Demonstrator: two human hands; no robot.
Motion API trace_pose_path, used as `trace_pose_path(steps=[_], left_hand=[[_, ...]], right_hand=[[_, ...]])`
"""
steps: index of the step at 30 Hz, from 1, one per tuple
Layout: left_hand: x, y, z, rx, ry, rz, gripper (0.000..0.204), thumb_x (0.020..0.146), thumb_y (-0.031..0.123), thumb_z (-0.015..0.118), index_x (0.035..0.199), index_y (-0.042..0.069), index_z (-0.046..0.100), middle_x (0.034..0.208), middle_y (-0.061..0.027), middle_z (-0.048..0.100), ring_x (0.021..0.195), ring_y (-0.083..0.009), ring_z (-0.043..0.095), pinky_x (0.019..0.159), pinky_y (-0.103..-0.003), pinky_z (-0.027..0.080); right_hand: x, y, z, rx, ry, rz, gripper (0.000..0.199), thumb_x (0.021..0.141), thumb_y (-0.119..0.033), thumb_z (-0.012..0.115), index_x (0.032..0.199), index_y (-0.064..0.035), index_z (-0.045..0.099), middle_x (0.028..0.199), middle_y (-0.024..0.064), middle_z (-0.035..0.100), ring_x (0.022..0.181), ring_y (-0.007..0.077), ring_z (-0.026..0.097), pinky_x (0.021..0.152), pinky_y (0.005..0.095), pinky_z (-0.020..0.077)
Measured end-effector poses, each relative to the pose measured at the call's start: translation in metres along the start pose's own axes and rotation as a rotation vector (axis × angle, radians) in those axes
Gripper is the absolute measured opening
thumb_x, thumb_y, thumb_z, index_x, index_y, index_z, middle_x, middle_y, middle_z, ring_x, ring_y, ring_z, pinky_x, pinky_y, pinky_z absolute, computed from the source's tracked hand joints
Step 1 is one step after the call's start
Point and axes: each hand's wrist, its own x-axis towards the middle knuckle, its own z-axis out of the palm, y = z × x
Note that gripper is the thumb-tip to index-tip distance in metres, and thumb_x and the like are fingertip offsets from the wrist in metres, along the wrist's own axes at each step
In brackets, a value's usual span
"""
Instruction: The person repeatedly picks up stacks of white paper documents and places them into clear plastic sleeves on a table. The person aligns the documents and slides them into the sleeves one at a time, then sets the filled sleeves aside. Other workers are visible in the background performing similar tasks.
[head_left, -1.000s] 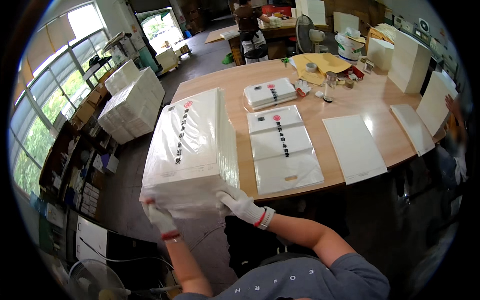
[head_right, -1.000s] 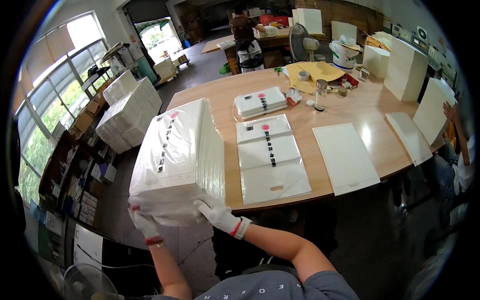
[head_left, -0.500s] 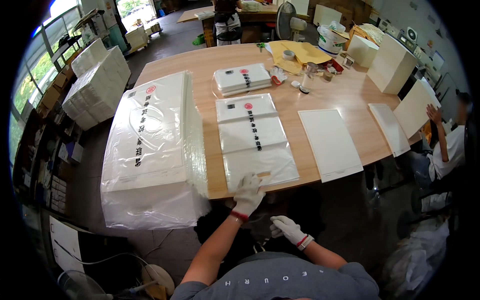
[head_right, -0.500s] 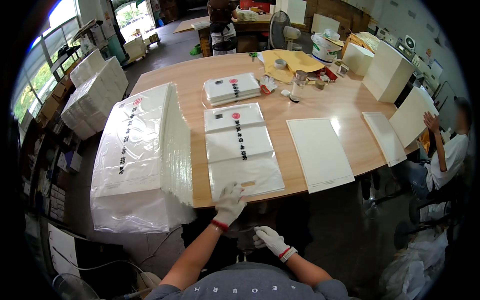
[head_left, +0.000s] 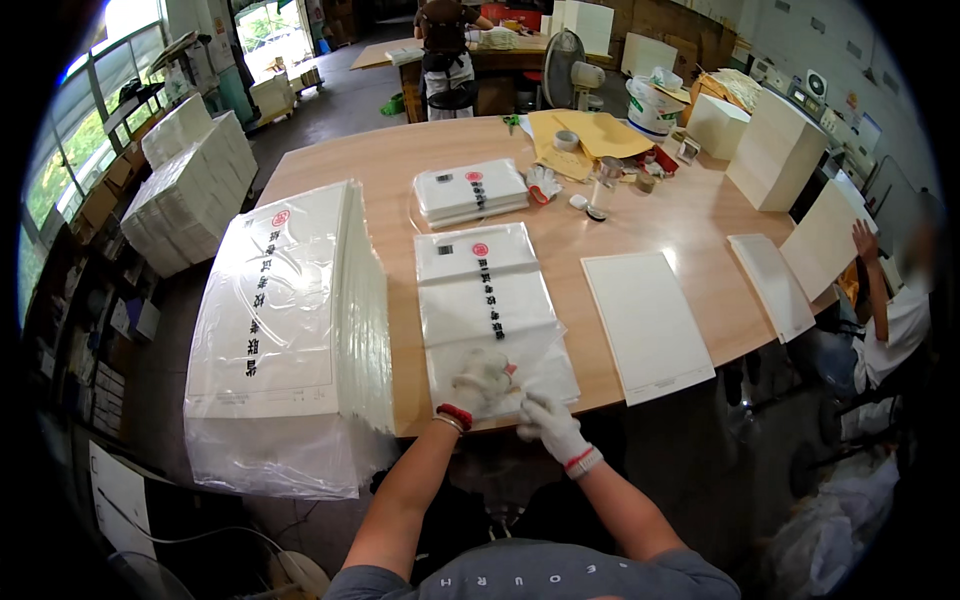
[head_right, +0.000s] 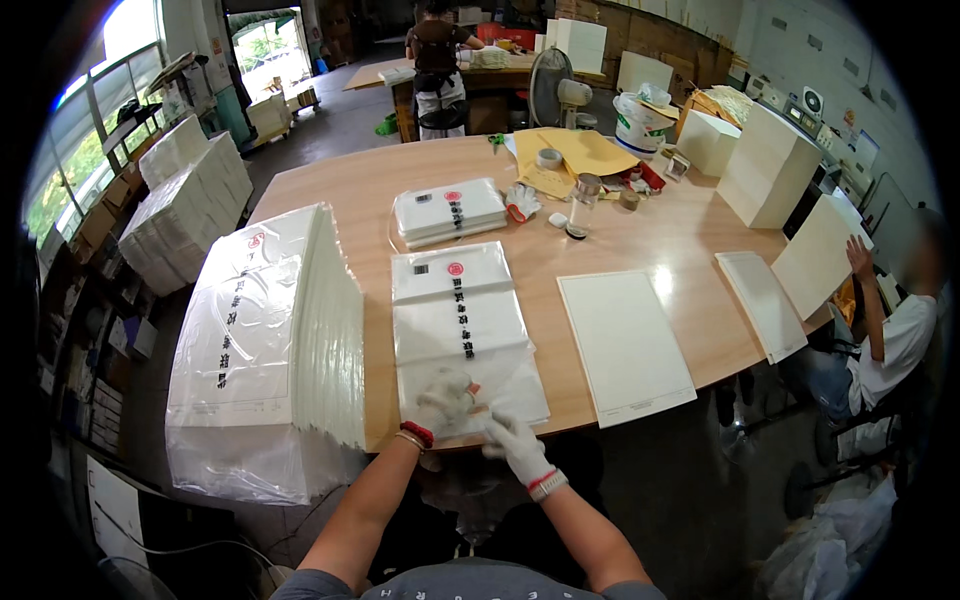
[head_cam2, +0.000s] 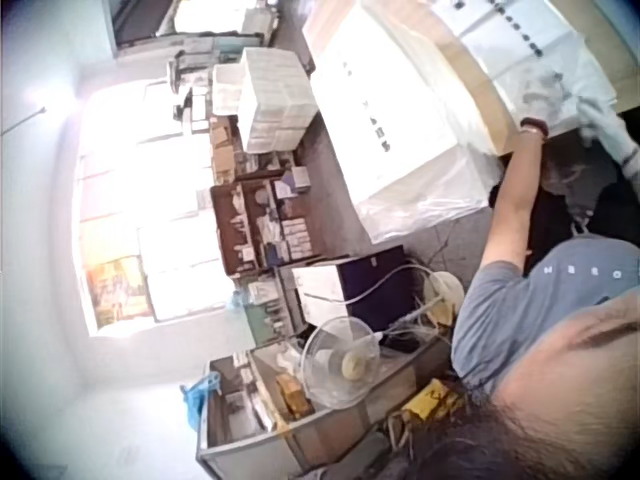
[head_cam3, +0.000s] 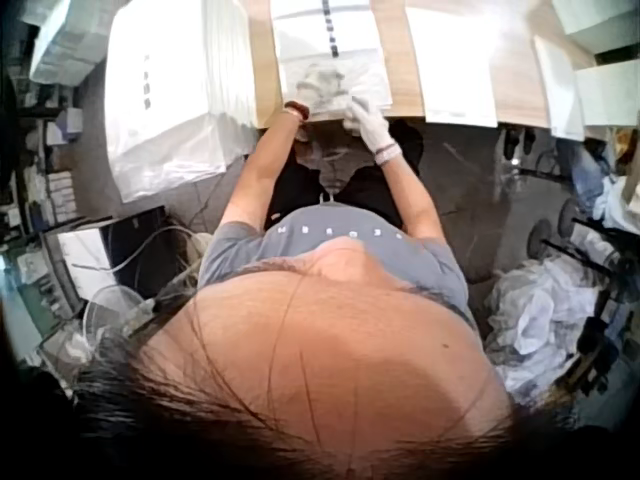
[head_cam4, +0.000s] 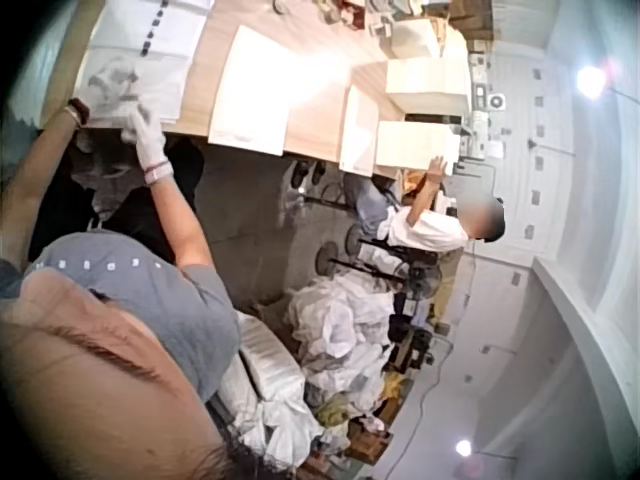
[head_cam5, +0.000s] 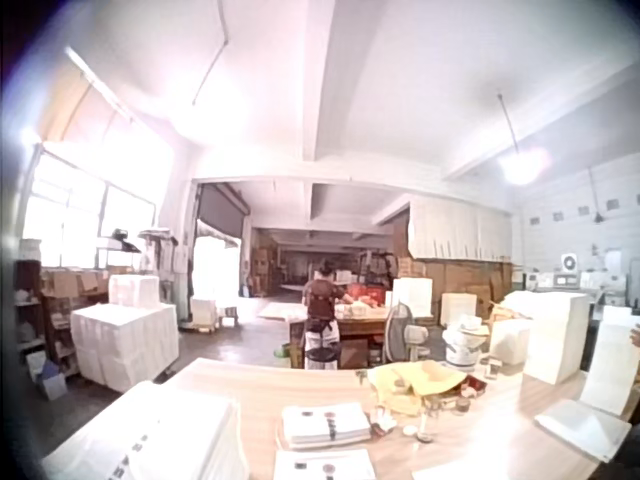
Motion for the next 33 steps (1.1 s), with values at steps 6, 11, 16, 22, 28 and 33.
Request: trace_pose_path(steps=[6, 11, 16, 22, 28, 33], left_hand=[[0.006, -0.016, -0.021, -0.739, 0.135, -0.478, 0.012, 0.089, 0.015, 0.049, 0.088, 0.003, 0.054, 0.079, -0.0073, 0.057, 0.07, -0.0179, 0.059, 0.067, -0.034, 0.048], [0.034, -0.024, -0.037, -1.577, 0.457, -0.314, 0.012, 0.092, 0.012, 0.045, 0.092, 0.004, 0.053, 0.076, -0.0036, 0.055, 0.064, -0.0129, 0.055, 0.056, -0.027, 0.045], [0.038, 0.011, -0.041, -0.982, 0.198, -0.431, 0.015, 0.093, 0.012, 0.046, 0.104, 0.004, 0.05, 0.085, -0.0028, 0.063, 0.06, -0.0046, 0.044, 0.054, -0.02, 0.04], [0.022, 0.078, -0.115, -0.952, 0.121, -0.318, 0.038, 0.091, 0.01, 0.05, 0.126, 0.001, 0.042, 0.093, -0.0046, 0.066, 0.061, -0.0043, 0.045, 0.056, -0.021, 0.042], [0.008, 0.069, -0.084, -0.43, 0.239, -0.115, 0.048, 0.082, 0.008, 0.06, 0.126, 0.0, 0.043, 0.091, -0.0101, 0.062, 0.069, -0.0162, 0.054, 0.064, -0.028, 0.047], [-0.032, 0.094, -0.095, 0.083, 0.517, 0.058, 0.046, 0.076, 0.004, 0.065, 0.118, -0.001, 0.048, 0.093, -0.0138, 0.06, 0.077, -0.0287, 0.06, 0.07, -0.034, 0.05]], right_hand=[[0.025, -0.072, 0.059, -0.673, 0.076, -0.423, 0.039, 0.081, -0.026, 0.066, 0.101, 0.0065, 0.061, 0.105, 0.013, 0.06, 0.094, 0.0213, 0.059, 0.077, 0.0306, 0.0483], [0.019, -0.037, -0.053, -1.564, 0.397, -0.525, 0.034, 0.067, -0.016, 0.072, 0.093, 0.0019, 0.06, 0.11, 0.0175, 0.056, 0.102, 0.0359, 0.053, 0.092, 0.0402, 0.0411], [0.008, -0.051, 0.033, -1.102, 0.266, -1.317, 0.031, 0.068, -0.006, 0.069, 0.094, -0.0001, 0.053, 0.1, 0.0161, 0.056, 0.093, 0.0332, 0.054, 0.085, 0.0387, 0.044], [0.062, -0.044, 0.081, -1.753, 0.037, -0.383, 0.031, 0.089, -0.022, 0.047, 0.115, -0.0048, 0.049, 0.104, 0.015, 0.057, 0.1, 0.0282, 0.054, 0.082, 0.0353, 0.0432], [0.02, -0.014, 0.04, -1.175, -0.197, -0.77, 0.028, 0.085, -0.014, 0.059, 0.11, -0.0035, 0.057, 0.106, 0.0143, 0.06, 0.103, 0.0223, 0.056, 0.086, 0.033, 0.0445], [-0.05, -0.037, -0.064, -1.177, 0.216, -0.819, 0.029, 0.077, -0.007, 0.065, 0.105, -0.0036, 0.059, 0.096, 0.0145, 0.062, 0.09, 0.0295, 0.061, 0.078, 0.035, 0.0484]])
